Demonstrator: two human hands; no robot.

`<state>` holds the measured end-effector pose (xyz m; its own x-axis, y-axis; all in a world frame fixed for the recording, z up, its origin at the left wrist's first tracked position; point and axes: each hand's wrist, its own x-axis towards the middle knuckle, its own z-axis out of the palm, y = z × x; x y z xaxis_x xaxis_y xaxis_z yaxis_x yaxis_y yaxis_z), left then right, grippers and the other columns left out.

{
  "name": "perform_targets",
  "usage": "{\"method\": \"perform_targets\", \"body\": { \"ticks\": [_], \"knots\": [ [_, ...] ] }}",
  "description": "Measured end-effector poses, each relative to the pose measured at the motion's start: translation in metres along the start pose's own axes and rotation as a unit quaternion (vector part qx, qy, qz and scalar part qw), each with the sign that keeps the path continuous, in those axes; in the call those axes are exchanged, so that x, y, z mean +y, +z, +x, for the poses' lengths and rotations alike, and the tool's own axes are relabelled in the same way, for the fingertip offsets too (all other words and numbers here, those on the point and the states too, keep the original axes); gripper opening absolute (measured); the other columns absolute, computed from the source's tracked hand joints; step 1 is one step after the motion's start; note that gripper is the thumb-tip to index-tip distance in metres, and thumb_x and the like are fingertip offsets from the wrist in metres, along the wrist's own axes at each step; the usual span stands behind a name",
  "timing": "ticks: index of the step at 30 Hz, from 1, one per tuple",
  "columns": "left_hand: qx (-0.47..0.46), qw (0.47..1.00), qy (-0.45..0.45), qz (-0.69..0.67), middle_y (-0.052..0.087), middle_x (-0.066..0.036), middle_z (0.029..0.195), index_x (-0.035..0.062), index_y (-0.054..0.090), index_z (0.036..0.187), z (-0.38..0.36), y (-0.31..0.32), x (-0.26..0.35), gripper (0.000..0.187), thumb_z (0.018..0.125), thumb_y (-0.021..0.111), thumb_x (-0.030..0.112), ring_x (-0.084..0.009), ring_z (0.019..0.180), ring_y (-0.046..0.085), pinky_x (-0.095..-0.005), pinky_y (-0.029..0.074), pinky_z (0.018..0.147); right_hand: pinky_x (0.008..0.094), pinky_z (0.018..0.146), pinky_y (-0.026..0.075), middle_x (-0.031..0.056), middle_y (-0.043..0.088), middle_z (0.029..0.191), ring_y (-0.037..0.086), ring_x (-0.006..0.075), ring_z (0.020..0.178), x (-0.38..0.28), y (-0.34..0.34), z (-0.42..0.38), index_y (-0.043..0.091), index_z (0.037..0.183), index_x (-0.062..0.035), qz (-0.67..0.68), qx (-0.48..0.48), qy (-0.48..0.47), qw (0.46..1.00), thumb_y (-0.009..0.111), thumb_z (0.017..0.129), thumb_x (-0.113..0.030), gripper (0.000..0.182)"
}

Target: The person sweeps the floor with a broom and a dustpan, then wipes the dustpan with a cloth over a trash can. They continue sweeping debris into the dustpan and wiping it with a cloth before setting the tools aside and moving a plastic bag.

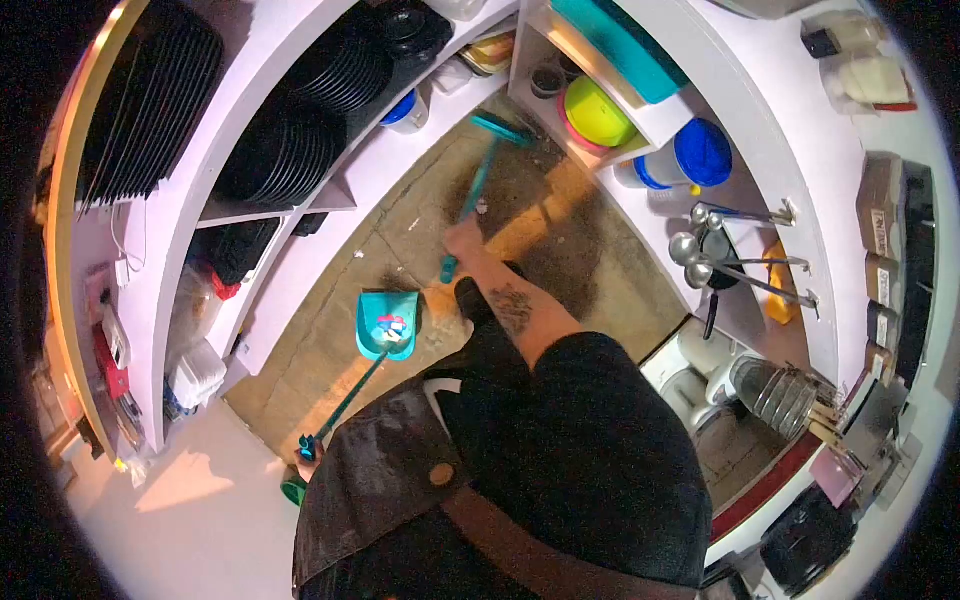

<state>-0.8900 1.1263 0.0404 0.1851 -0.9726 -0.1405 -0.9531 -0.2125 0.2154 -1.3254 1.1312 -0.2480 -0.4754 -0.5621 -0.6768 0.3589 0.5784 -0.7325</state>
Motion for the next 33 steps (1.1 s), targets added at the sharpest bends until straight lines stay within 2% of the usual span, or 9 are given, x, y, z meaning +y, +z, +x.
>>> {"method": "perform_targets", "body": {
  "ticks": [7,9,11,13,14,16,21,26,33],
  "knots": [
    [-0.010,0.998,-0.053,-0.037,0.050,-0.013,0.065,-0.0039,0.049,0.080,-0.003,0.008,-0.022,0.027,0.069,0.064,0.016,-0.0203,0.059,0.047,-0.0328,0.039,0.058,0.0356,0.058,0.047,0.0213,0.052,0.096,0.056,0.0255,0.071,-0.021,-0.018,-0.039,0.026,0.122,0.0044,-0.288,0.025,0.062,0.955,0.051,0.074,-0.018,0.058],
    [0.007,0.972,-0.046,-0.231,0.051,-0.013,0.067,-0.0043,0.048,0.081,0.022,0.041,-0.107,0.027,0.069,0.064,0.015,-0.0204,0.060,0.046,-0.0323,0.039,0.059,0.0361,0.059,0.046,0.0204,0.054,0.092,0.056,0.0246,0.071,-0.025,-0.071,-0.044,0.019,0.124,0.0033,-0.679,-0.186,-0.136,0.697,0.053,0.073,-0.019,0.064],
    [0.026,0.909,-0.041,-0.414,0.051,-0.013,0.068,-0.0047,0.048,0.082,0.011,0.044,-0.118,0.028,0.070,0.063,0.014,-0.0205,0.061,0.046,-0.0318,0.038,0.060,0.0369,0.062,0.046,0.0199,0.056,0.084,0.056,0.0255,0.071,-0.068,-0.103,-0.090,0.025,0.120,0.0042,-0.159,-0.027,0.114,0.980,0.055,0.071,-0.018,0.062],
    [0.037,0.998,-0.049,-0.021,0.051,-0.012,0.069,-0.0053,0.046,0.083,-0.011,0.013,-0.041,0.029,0.070,0.064,0.014,-0.0204,0.060,0.044,-0.0312,0.038,0.059,0.0381,0.063,0.045,0.0197,0.056,0.079,0.056,0.0271,0.071,0.010,-0.095,-0.026,0.026,0.120,0.0037,-0.465,-0.095,-0.079,0.876,0.056,0.070,-0.017,0.062],
    [0.033,0.998,-0.049,-0.032,0.051,-0.013,0.069,-0.0050,0.047,0.081,-0.013,0.013,-0.043,0.029,0.069,0.064,0.014,-0.0198,0.060,0.044,-0.0312,0.038,0.059,0.0387,0.063,0.045,0.0196,0.057,0.076,0.056,0.0279,0.072,0.000,-0.090,-0.025,0.026,0.120,0.0035,-0.586,-0.082,-0.180,0.786,0.057,0.069,-0.017,0.063],
    [0.041,0.993,-0.041,-0.105,0.051,-0.013,0.069,-0.0051,0.047,0.081,-0.014,0.025,-0.067,0.029,0.070,0.064,0.015,-0.0196,0.060,0.044,-0.0312,0.038,0.059,0.0395,0.065,0.045,0.0189,0.057,0.071,0.056,0.0305,0.076,-0.070,-0.062,-0.068,0.018,0.122,0.0059,-0.276,0.012,0.101,0.956,0.057,0.069,-0.013,0.068],
    [0.003,0.986,-0.164,-0.033,0.052,-0.013,0.069,-0.0058,0.046,0.080,-0.033,-0.002,-0.011,0.029,0.071,0.064,0.016,-0.0189,0.060,0.043,-0.0310,0.038,0.059,0.0352,0.052,0.045,0.0171,0.057,0.066,0.057,0.0279,0.061,-0.018,-0.040,-0.087,0.014,0.122,0.0088,-0.388,-0.168,0.054,0.905,0.056,0.068,-0.010,0.071],
    [0.073,0.993,-0.038,-0.080,0.054,-0.012,0.073,-0.0060,0.048,0.084,-0.022,0.001,-0.046,0.032,0.071,0.064,0.019,-0.0191,0.063,0.046,-0.0309,0.039,0.061,0.0327,0.046,0.044,0.0140,0.055,0.061,0.057,0.0233,0.051,-0.035,-0.085,-0.121,0.022,0.124,0.0027,-0.328,-0.312,0.048,0.891,0.053,0.067,-0.007,0.066],
    [0.081,0.996,0.007,-0.043,0.054,-0.018,0.066,-0.0040,0.050,0.081,0.015,0.023,-0.066,0.033,0.068,0.065,0.022,-0.0301,0.058,0.051,-0.0369,0.039,0.056,0.0345,0.052,0.046,0.0182,0.056,0.078,0.057,0.0227,0.053,-0.050,-0.121,-0.227,0.029,0.123,-0.0022,-0.366,-0.215,0.024,0.905,0.048,0.070,-0.008,0.056]
  ]
}}
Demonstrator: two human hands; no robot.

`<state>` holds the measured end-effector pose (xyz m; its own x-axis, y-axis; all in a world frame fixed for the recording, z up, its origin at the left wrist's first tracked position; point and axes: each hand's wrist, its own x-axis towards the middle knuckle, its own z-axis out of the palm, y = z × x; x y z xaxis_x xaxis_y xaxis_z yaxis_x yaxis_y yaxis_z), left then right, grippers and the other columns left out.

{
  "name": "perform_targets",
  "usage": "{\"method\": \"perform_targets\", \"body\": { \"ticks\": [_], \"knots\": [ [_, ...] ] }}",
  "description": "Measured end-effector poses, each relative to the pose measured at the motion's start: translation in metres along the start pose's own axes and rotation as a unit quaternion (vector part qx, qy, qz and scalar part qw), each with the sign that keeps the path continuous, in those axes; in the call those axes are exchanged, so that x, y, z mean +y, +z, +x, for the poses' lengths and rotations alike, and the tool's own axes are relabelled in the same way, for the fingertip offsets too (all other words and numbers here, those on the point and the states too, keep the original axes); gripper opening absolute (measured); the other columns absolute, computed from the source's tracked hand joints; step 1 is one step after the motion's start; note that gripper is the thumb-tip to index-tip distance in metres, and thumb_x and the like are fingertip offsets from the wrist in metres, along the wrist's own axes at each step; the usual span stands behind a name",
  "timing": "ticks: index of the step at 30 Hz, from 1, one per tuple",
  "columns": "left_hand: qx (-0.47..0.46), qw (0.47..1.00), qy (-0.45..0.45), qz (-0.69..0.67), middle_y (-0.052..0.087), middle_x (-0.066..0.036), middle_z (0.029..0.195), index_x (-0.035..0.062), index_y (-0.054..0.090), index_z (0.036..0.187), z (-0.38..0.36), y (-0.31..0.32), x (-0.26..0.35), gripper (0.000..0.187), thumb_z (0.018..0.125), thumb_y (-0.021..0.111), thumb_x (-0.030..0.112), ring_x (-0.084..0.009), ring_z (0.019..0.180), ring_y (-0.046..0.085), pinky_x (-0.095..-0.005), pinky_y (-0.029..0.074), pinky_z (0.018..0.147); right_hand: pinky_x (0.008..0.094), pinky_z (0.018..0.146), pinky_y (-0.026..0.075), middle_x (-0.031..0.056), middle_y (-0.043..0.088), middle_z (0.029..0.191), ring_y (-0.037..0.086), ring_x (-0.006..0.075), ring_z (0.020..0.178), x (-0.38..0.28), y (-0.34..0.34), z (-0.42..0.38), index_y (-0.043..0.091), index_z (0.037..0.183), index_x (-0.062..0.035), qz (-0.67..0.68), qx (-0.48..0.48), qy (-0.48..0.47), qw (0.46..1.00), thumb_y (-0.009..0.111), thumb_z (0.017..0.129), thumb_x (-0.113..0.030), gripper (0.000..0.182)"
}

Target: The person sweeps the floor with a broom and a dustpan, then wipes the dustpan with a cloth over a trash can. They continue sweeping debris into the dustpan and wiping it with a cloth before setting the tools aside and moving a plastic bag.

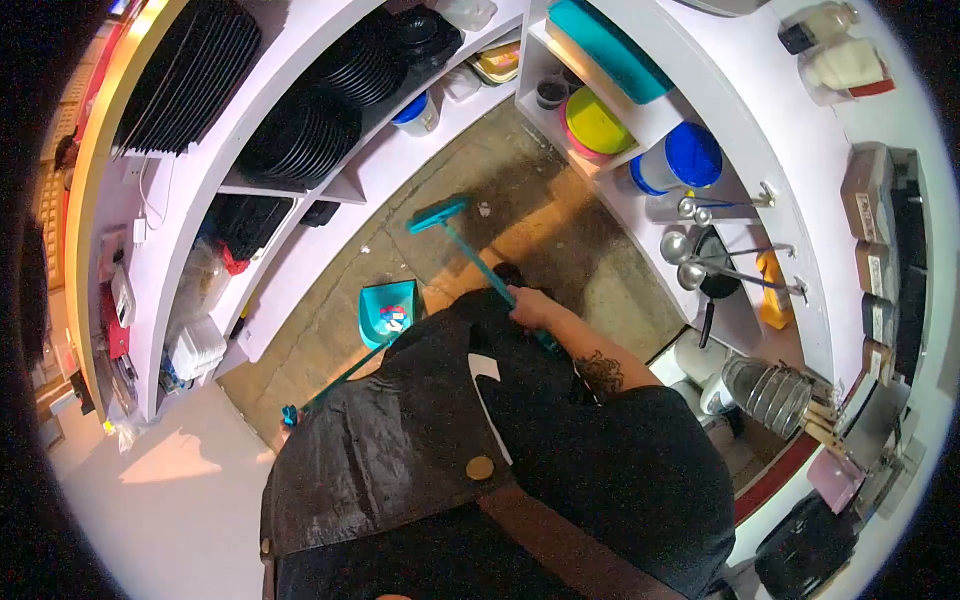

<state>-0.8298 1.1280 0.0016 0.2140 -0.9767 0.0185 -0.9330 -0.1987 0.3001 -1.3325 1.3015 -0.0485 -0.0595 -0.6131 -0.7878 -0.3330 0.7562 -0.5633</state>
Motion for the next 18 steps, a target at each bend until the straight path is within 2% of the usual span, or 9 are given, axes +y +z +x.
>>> {"method": "perform_targets", "body": {
  "ticks": [1,3,5,8,10,11,13,16,18],
  "knots": [
    [-0.026,0.999,-0.001,-0.032,0.055,-0.018,0.066,-0.0030,0.050,0.080,0.011,0.010,-0.013,0.031,0.069,0.064,0.023,-0.0305,0.059,0.052,-0.0369,0.039,0.056,0.0352,0.058,0.047,0.0197,0.055,0.086,0.059,0.0250,0.060,0.002,0.006,-0.007,0.029,0.123,-0.0018,-0.008,0.012,0.023,1.000,0.048,0.070,-0.010,0.056],
    [-0.052,0.997,-0.005,-0.064,0.055,-0.017,0.065,-0.0020,0.050,0.079,0.022,0.012,-0.023,0.030,0.069,0.063,0.023,-0.0309,0.060,0.052,-0.0370,0.040,0.057,0.0349,0.057,0.047,0.0198,0.055,0.085,0.059,0.0251,0.060,0.010,0.015,-0.019,0.028,0.123,-0.0006,0.050,0.040,0.043,0.997,0.048,0.071,-0.010,0.056],
    [-0.062,0.997,0.039,0.024,0.055,-0.018,0.066,-0.0013,0.050,0.080,0.021,-0.002,-0.011,0.029,0.071,0.062,0.024,-0.0324,0.061,0.053,-0.0372,0.040,0.057,0.0346,0.056,0.047,0.0199,0.056,0.084,0.059,0.0251,0.059,0.009,0.019,-0.020,0.027,0.123,0.0006,0.098,0.064,0.065,0.991,0.047,0.071,-0.009,0.056],
    [-0.093,0.993,0.055,0.035,0.055,-0.018,0.066,-0.0006,0.050,0.081,0.022,-0.028,-0.018,0.029,0.071,0.061,0.025,-0.0332,0.062,0.054,-0.0373,0.040,0.057,0.0347,0.054,0.048,0.0201,0.057,0.080,0.059,0.0254,0.059,-0.005,0.021,0.016,0.027,0.122,0.0035,0.169,0.102,0.066,0.978,0.046,0.073,-0.009,0.054],
    [-0.088,0.993,0.061,0.048,0.055,-0.018,0.067,-0.0001,0.049,0.083,0.023,-0.036,-0.040,0.030,0.072,0.061,0.025,-0.0332,0.063,0.054,-0.0372,0.041,0.057,0.0352,0.046,0.045,0.0201,0.056,0.073,0.057,0.0260,0.052,-0.017,0.027,0.060,0.015,0.127,0.0000,-0.020,0.141,0.081,0.986,0.042,0.072,-0.004,0.062],
    [-0.089,0.992,0.065,0.060,0.055,-0.017,0.067,0.0000,0.048,0.083,0.024,-0.041,-0.051,0.031,0.071,0.061,0.026,-0.0330,0.063,0.055,-0.0370,0.041,0.057,0.0352,0.046,0.045,0.0201,0.056,0.073,0.057,0.0260,0.052,-0.031,0.030,0.070,0.015,0.127,0.0000,-0.015,0.141,0.083,0.986,0.042,0.072,-0.004,0.062],
    [-0.082,0.991,0.080,0.074,0.055,-0.017,0.066,0.0003,0.047,0.082,0.025,-0.054,-0.058,0.031,0.071,0.062,0.026,-0.0324,0.063,0.055,-0.0368,0.041,0.058,0.0374,0.049,0.045,0.0216,0.056,0.078,0.057,0.0283,0.059,-0.055,0.044,0.085,0.011,0.129,-0.0020,-0.146,0.091,0.044,0.984,0.041,0.073,-0.006,0.063],
    [-0.068,0.994,0.072,0.042,0.055,-0.017,0.065,0.0003,0.047,0.081,0.036,-0.047,-0.113,0.030,0.071,0.062,0.025,-0.0314,0.061,0.054,-0.0363,0.041,0.057,0.0400,0.056,0.045,0.0220,0.055,0.083,0.057,0.0298,0.068,-0.046,0.092,0.130,0.011,0.129,-0.0020,-0.247,0.055,-0.010,0.967,0.041,0.075,-0.010,0.062],
    [-0.071,0.995,0.068,0.029,0.054,-0.016,0.064,0.0002,0.047,0.080,0.030,-0.057,-0.093,0.030,0.070,0.062,0.024,-0.0307,0.059,0.053,-0.0357,0.041,0.057,0.0407,0.057,0.045,0.0218,0.055,0.085,0.057,0.0299,0.070,-0.042,0.125,0.127,0.011,0.129,-0.0033,-0.212,0.067,0.027,0.975,0.040,0.076,-0.010,0.061]
  ]
}}
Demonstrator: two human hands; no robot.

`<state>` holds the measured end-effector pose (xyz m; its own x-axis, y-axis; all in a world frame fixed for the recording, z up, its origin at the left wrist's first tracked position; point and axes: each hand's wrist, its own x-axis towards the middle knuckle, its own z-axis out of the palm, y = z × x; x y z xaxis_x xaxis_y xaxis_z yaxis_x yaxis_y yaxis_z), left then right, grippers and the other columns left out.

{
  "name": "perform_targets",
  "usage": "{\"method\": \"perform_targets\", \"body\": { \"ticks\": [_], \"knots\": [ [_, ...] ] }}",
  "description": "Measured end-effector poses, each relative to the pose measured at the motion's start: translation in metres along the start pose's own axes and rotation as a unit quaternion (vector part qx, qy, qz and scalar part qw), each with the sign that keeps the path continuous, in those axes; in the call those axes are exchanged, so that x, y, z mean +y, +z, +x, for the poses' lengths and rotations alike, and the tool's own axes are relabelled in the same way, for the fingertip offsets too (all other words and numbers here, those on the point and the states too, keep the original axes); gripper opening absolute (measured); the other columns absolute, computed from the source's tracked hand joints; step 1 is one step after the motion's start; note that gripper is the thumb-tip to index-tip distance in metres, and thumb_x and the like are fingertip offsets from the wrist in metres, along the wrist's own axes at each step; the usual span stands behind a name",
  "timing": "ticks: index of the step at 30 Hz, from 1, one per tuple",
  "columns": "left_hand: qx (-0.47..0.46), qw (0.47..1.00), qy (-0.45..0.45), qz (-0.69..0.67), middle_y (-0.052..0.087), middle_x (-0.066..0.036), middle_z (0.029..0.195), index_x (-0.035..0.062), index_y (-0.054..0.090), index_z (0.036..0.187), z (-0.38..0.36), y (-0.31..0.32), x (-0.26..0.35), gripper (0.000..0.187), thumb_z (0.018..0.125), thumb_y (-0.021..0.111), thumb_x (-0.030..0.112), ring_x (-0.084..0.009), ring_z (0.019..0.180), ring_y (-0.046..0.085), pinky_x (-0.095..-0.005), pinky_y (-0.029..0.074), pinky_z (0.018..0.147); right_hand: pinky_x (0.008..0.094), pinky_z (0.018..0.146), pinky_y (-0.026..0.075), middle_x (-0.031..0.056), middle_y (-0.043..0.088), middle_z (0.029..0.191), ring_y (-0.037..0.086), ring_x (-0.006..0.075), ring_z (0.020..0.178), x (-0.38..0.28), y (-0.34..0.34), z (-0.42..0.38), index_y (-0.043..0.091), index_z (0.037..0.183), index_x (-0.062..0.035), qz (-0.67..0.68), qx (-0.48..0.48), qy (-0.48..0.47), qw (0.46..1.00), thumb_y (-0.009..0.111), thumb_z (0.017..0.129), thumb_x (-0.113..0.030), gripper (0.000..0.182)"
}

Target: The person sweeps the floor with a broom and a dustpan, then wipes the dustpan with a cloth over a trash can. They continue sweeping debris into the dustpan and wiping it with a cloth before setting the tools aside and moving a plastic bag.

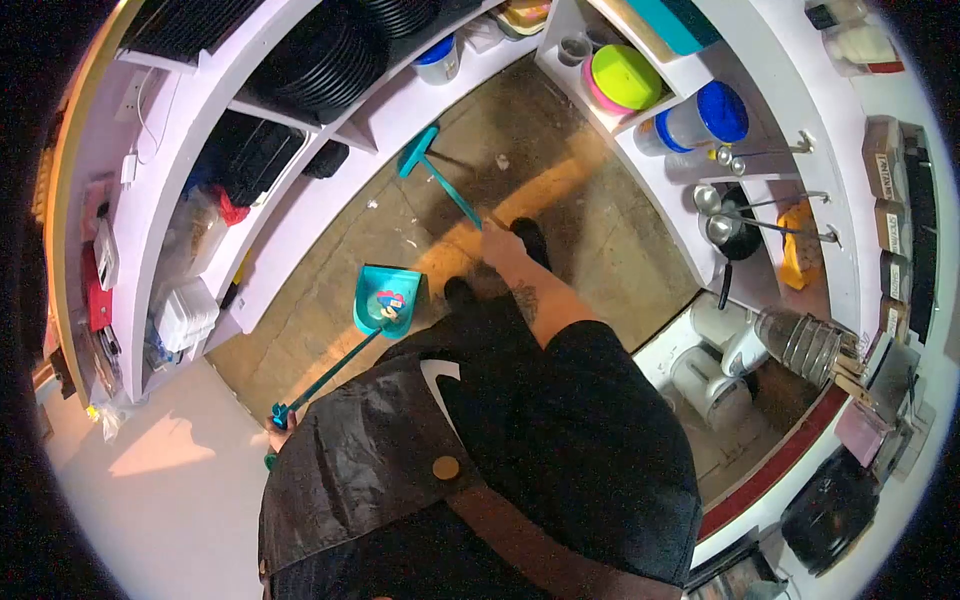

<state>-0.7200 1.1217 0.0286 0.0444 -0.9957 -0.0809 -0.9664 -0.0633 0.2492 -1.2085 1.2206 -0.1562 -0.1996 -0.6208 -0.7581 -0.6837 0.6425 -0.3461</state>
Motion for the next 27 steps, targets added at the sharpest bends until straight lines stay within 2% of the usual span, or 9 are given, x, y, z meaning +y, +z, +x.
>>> {"method": "perform_targets", "body": {
  "ticks": [4,8,12,16,17,18,20,22,27],
  "knots": [
    [-0.044,0.998,0.030,0.029,0.053,-0.016,0.063,0.0003,0.048,0.081,0.004,-0.005,-0.007,0.028,0.071,0.062,0.023,-0.0305,0.057,0.053,-0.0360,0.041,0.055,0.0405,0.057,0.045,0.0199,0.055,0.084,0.057,0.0298,0.066,0.019,0.092,-0.010,0.018,0.129,-0.0071,0.067,0.015,0.093,0.993,0.040,0.078,-0.011,0.056],
    [-0.082,0.992,0.031,0.090,0.054,-0.016,0.064,0.0023,0.048,0.081,0.004,-0.007,-0.020,0.026,0.070,0.062,0.021,-0.0325,0.060,0.054,-0.0374,0.040,0.055,0.0307,0.040,0.042,0.0094,0.051,0.064,0.048,0.0164,0.044,0.037,-0.017,-0.122,0.030,0.125,-0.0112,0.435,-0.102,0.064,0.892,0.045,0.080,-0.017,0.047],
    [-0.061,0.995,0.054,0.055,0.053,-0.015,0.060,0.0022,0.046,0.078,-0.002,-0.008,-0.054,0.026,0.069,0.062,0.020,-0.0305,0.056,0.052,-0.0368,0.040,0.053,0.0288,0.036,0.039,0.0058,0.046,0.059,0.043,0.0128,0.039,0.042,-0.066,-0.135,0.042,0.113,-0.0094,0.494,0.076,0.171,0.849,0.044,0.078,-0.015,0.035],
    [-0.051,0.997,0.022,0.052,0.050,-0.013,0.059,0.0004,0.046,0.079,-0.019,-0.006,-0.077,0.027,0.067,0.065,0.016,-0.0258,0.051,0.048,-0.0340,0.039,0.052,0.0324,0.042,0.044,0.0142,0.057,0.062,0.055,0.0219,0.047,0.082,-0.071,0.015,0.059,0.088,-0.0062,0.228,0.191,0.186,0.937,0.049,0.075,-0.012,0.017],
    [-0.047,0.998,0.017,0.037,0.050,-0.012,0.059,0.0003,0.046,0.079,-0.026,-0.009,-0.071,0.026,0.068,0.064,0.014,-0.0238,0.051,0.046,-0.0332,0.039,0.052,0.0334,0.046,0.045,0.0147,0.058,0.066,0.057,0.0220,0.053,0.080,-0.079,0.049,0.060,0.082,-0.0057,-0.047,0.167,0.037,0.984,0.052,0.072,-0.015,0.016],
    [-0.044,0.999,0.012,0.023,0.049,-0.011,0.059,0.0002,0.046,0.079,-0.031,-0.012,-0.065,0.024,0.068,0.064,0.013,-0.0219,0.052,0.045,-0.0324,0.039,0.052,0.0345,0.050,0.046,0.0151,0.060,0.070,0.059,0.0222,0.058,0.071,-0.082,0.081,0.062,0.076,-0.0051,-0.318,0.129,-0.115,0.932,0.054,0.068,-0.017,0.016],
    [-0.058,0.998,0.005,0.019,0.049,-0.010,0.060,0.0002,0.045,0.079,-0.037,-0.015,-0.067,0.023,0.069,0.063,0.012,-0.0208,0.052,0.044,-0.0318,0.039,0.052,0.0335,0.053,0.046,0.0132,0.060,0.068,0.059,0.0234,0.063,0.040,-0.045,0.159,0.060,0.071,-0.0020,0.114,0.210,-0.005,0.971,0.059,0.068,-0.023,0.021],
    [-0.073,0.997,-0.006,0.018,0.048,-0.010,0.061,0.0001,0.045,0.080,-0.044,-0.017,-0.070,0.022,0.070,0.062,0.011,-0.0196,0.053,0.044,-0.0312,0.038,0.053,0.0386,0.066,0.045,0.0178,0.059,0.085,0.057,0.0263,0.080,-0.048,-0.053,0.131,0.061,0.079,0.0010,-0.237,0.121,-0.054,0.963,0.062,0.067,-0.027,0.031],
    [-0.036,0.998,-0.044,0.017,0.047,-0.009,0.059,0.0005,0.045,0.079,-0.055,-0.020,-0.079,0.023,0.070,0.062,0.014,-0.0196,0.054,0.044,-0.0312,0.038,0.053,0.0444,0.076,0.040,0.0169,0.058,0.087,0.055,0.0296,0.080,-0.113,0.097,0.148,0.052,0.100,-0.0047,-0.192,0.057,-0.039,0.979,0.058,0.070,-0.025,0.036]
  ]
}}
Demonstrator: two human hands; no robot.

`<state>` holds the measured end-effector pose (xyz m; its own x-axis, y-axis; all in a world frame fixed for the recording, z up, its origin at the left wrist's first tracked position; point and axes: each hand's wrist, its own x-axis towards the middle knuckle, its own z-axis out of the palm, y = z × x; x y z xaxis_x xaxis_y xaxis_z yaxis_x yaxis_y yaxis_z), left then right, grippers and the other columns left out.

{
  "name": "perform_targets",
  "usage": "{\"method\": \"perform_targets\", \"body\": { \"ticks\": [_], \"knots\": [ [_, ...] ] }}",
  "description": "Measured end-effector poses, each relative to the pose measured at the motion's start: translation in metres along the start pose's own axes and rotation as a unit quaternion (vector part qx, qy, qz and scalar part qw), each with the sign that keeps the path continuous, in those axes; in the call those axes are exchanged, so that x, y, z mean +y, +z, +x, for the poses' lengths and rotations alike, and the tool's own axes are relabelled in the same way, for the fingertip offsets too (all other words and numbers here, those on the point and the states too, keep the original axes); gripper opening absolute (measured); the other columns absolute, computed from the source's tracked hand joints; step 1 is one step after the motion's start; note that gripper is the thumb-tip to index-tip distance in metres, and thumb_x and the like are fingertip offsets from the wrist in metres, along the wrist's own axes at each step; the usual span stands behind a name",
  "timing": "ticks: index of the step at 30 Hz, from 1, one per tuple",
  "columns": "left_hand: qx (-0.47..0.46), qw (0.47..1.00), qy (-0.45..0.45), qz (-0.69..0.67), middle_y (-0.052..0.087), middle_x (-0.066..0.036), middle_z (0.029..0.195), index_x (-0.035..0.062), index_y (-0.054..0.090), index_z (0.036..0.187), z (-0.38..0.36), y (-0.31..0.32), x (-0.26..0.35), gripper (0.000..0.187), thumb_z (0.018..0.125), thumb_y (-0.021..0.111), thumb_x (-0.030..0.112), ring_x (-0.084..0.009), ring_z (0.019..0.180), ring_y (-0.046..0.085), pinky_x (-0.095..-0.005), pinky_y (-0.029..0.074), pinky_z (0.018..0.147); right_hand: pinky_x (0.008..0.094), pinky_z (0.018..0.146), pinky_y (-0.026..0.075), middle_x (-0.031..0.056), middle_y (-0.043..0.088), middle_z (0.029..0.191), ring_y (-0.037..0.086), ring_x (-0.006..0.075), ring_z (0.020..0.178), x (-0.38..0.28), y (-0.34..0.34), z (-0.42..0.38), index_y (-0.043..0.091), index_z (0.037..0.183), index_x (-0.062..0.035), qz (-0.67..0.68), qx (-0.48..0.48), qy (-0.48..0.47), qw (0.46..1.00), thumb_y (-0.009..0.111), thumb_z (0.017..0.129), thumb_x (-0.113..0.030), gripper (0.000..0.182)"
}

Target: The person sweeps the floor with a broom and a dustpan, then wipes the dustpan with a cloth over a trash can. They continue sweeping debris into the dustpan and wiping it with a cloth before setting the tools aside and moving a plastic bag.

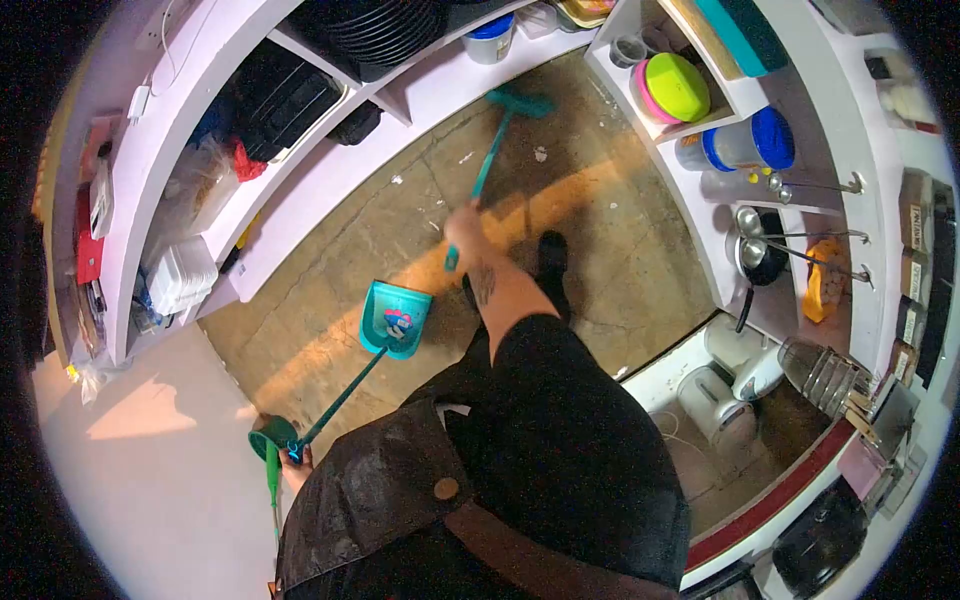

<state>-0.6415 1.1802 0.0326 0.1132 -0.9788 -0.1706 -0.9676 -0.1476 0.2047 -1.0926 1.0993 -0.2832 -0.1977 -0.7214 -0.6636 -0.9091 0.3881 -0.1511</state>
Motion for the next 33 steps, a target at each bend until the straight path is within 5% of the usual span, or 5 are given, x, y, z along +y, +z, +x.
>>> {"method": "perform_targets", "body": {
  "ticks": [9,20,22,25,33],
  "knots": [
    [-0.031,0.998,0.012,-0.044,0.050,-0.014,0.060,0.0006,0.046,0.079,0.015,0.000,-0.017,0.026,0.069,0.063,0.018,-0.0262,0.053,0.047,-0.0349,0.038,0.052,0.0297,0.039,0.040,0.0064,0.048,0.054,0.047,0.0150,0.042,0.075,-0.091,-0.254,0.033,0.123,-0.0101,0.646,-0.066,0.152,0.745,0.051,0.075,-0.013,0.051],
    [-0.076,0.997,-0.008,0.021,0.055,-0.016,0.075,-0.0033,0.046,0.094,0.014,0.009,-0.030,0.035,0.069,0.063,0.015,-0.0262,0.067,0.053,-0.0352,0.041,0.065,0.0328,0.049,0.040,0.0048,0.049,0.054,0.050,0.0183,0.053,0.143,-0.050,-0.189,0.053,0.073,-0.0067,0.663,0.106,0.063,0.738,0.049,0.075,-0.017,0.012],
    [-0.040,0.999,0.006,0.021,0.055,-0.015,0.073,-0.0033,0.046,0.093,0.007,0.011,-0.025,0.035,0.069,0.063,0.015,-0.0254,0.065,0.051,-0.0348,0.041,0.063,0.0378,0.065,0.042,0.0144,0.058,0.080,0.057,0.0279,0.072,0.080,-0.012,-0.164,0.060,0.088,-0.0053,-0.065,-0.087,-0.130,0.985,0.049,0.073,-0.023,0.026],
    [-0.023,0.999,0.014,0.021,0.052,-0.011,0.065,-0.0024,0.047,0.084,-0.004,0.010,-0.019,0.028,0.071,0.062,0.017,-0.0217,0.054,0.046,-0.0318,0.039,0.054,0.0317,0.050,0.044,0.0114,0.054,0.058,0.055,0.0207,0.058,-0.008,-0.018,-0.243,0.043,0.114,-0.0009,0.598,-0.082,0.268,0.751,0.052,0.070,-0.010,0.046],
    [0.032,0.999,0.034,0.025,0.051,-0.011,0.060,0.0004,0.047,0.082,-0.035,0.022,-0.012,0.027,0.072,0.062,0.021,-0.0219,0.052,0.047,-0.0331,0.039,0.052,0.0314,0.045,0.043,0.0106,0.051,0.060,0.052,0.0189,0.050,0.186,0.019,-0.414,0.037,0.117,-0.0070,0.508,-0.067,0.234,0.826,0.050,0.069,-0.008,0.050]
  ]
}}
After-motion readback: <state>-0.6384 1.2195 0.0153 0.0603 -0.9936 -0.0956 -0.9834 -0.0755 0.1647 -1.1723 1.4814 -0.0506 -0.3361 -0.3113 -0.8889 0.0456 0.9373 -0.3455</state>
